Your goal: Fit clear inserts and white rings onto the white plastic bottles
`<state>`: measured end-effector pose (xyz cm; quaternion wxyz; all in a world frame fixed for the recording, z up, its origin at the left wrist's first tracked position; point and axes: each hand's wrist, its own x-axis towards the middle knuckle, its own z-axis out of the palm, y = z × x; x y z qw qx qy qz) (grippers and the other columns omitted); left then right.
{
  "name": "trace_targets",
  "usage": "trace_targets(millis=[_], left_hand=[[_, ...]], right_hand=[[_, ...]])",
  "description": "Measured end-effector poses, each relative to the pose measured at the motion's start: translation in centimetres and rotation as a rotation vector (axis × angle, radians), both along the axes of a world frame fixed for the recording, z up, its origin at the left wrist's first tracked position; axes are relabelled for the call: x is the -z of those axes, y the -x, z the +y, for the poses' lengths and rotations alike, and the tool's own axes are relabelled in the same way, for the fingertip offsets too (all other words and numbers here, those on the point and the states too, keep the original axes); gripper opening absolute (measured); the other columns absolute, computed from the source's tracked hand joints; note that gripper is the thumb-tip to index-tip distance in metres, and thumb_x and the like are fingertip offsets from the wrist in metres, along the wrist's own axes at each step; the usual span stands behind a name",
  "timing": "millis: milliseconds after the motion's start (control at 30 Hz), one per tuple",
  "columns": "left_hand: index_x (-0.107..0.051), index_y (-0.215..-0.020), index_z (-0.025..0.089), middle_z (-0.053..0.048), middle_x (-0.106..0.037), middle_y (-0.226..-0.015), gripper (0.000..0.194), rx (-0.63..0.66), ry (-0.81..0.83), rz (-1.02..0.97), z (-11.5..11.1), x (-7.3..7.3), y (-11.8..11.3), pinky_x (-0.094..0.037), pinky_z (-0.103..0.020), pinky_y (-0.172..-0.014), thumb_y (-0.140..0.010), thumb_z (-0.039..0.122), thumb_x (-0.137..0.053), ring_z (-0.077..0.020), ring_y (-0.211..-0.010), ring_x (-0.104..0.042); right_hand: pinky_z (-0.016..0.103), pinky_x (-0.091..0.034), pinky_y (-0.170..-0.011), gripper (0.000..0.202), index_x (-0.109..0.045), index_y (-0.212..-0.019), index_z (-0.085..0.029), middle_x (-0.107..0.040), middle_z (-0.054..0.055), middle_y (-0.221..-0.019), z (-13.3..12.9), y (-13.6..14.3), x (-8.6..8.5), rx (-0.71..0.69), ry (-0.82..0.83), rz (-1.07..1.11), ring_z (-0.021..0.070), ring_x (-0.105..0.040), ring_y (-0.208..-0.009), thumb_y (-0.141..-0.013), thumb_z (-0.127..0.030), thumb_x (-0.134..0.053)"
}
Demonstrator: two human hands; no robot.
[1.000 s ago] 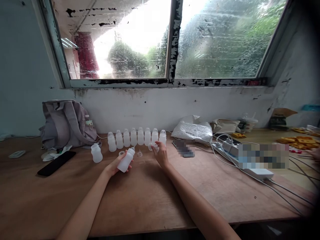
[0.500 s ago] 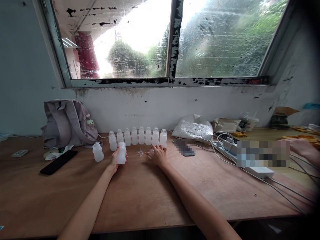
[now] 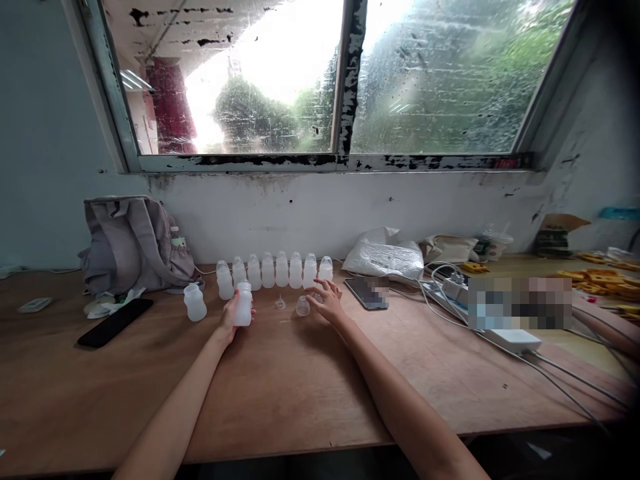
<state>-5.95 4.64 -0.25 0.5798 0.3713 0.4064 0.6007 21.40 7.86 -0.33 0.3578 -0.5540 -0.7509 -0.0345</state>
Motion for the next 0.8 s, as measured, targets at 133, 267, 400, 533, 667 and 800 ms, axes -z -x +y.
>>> trace_targets(millis=[133, 267, 400, 533, 667, 800], left_hand=[[-0.058, -0.090, 0.009, -0.009, -0.063, -0.083, 0.046, -0.003, -0.008, -0.005, -0.1, -0.1, 0.0, -0.050, -0.027, -0.041, -0.073, 0.051, -0.052, -0.0168, -0.055, -0.061], [-0.058, -0.091, 0.009, -0.009, -0.063, -0.082, 0.046, -0.007, -0.003, 0.008, -0.2, -0.2, -0.1, -0.050, -0.026, -0.041, -0.072, 0.051, -0.053, -0.0163, -0.054, -0.061], [-0.057, -0.093, 0.010, -0.009, -0.062, -0.084, 0.046, -0.006, -0.008, 0.028, -0.3, -0.2, -0.3, -0.050, -0.027, -0.040, -0.072, 0.051, -0.053, -0.0167, -0.055, -0.061], [-0.056, -0.097, 0.011, -0.009, -0.064, -0.083, 0.046, 0.009, -0.025, 0.030, -0.5, -0.3, -0.4, -0.048, -0.025, -0.041, -0.074, 0.051, -0.051, -0.0172, -0.056, -0.062], [-0.055, -0.100, 0.009, -0.010, -0.065, -0.084, 0.045, 0.057, -0.065, 0.012, -0.6, -0.3, -0.4, -0.048, -0.024, -0.044, -0.077, 0.048, -0.048, -0.0176, -0.059, -0.063], [-0.055, -0.099, 0.011, -0.011, -0.065, -0.080, 0.045, 0.124, -0.061, 0.047, -1.0, -0.1, -1.0, -0.047, -0.025, -0.044, -0.079, 0.048, -0.043, -0.0189, -0.057, -0.062]], right_hand=[[0.045, -0.013, -0.094, 0.028, -0.064, -0.090, -0.033, -0.044, 0.000, -0.123, 0.1, 0.2, 0.4, -0.045, 0.059, -0.069, 0.0272, -0.022, -0.119, -0.074, -0.050, -0.049], [0.045, -0.013, -0.094, 0.029, -0.064, -0.089, -0.032, -0.046, 0.002, -0.121, 0.5, 0.2, 1.1, -0.011, 0.018, -0.104, 0.0268, -0.025, -0.117, -0.071, -0.051, -0.053], [0.044, -0.014, -0.094, 0.024, -0.063, -0.094, -0.033, -0.045, 0.001, -0.122, 1.1, 0.1, 1.8, 0.032, -0.009, -0.114, 0.0251, -0.026, -0.117, -0.074, -0.045, -0.053], [0.044, -0.016, -0.093, 0.026, -0.060, -0.101, -0.034, -0.044, 0.003, -0.123, 1.5, 0.1, 2.3, 0.083, 0.003, -0.117, 0.0249, -0.026, -0.118, -0.078, -0.038, -0.049], [0.045, -0.016, -0.093, 0.027, -0.058, -0.105, -0.030, -0.045, 0.005, -0.123, 1.6, 0.0, 2.3, 0.120, 0.005, -0.093, 0.0248, -0.028, -0.117, -0.080, -0.032, -0.046], [0.043, -0.015, -0.095, 0.034, -0.052, -0.112, -0.020, -0.052, 0.009, -0.115, 0.6, 0.6, 1.3, 0.080, -0.109, 0.068, 0.0239, -0.035, -0.113, -0.082, -0.032, -0.043]])
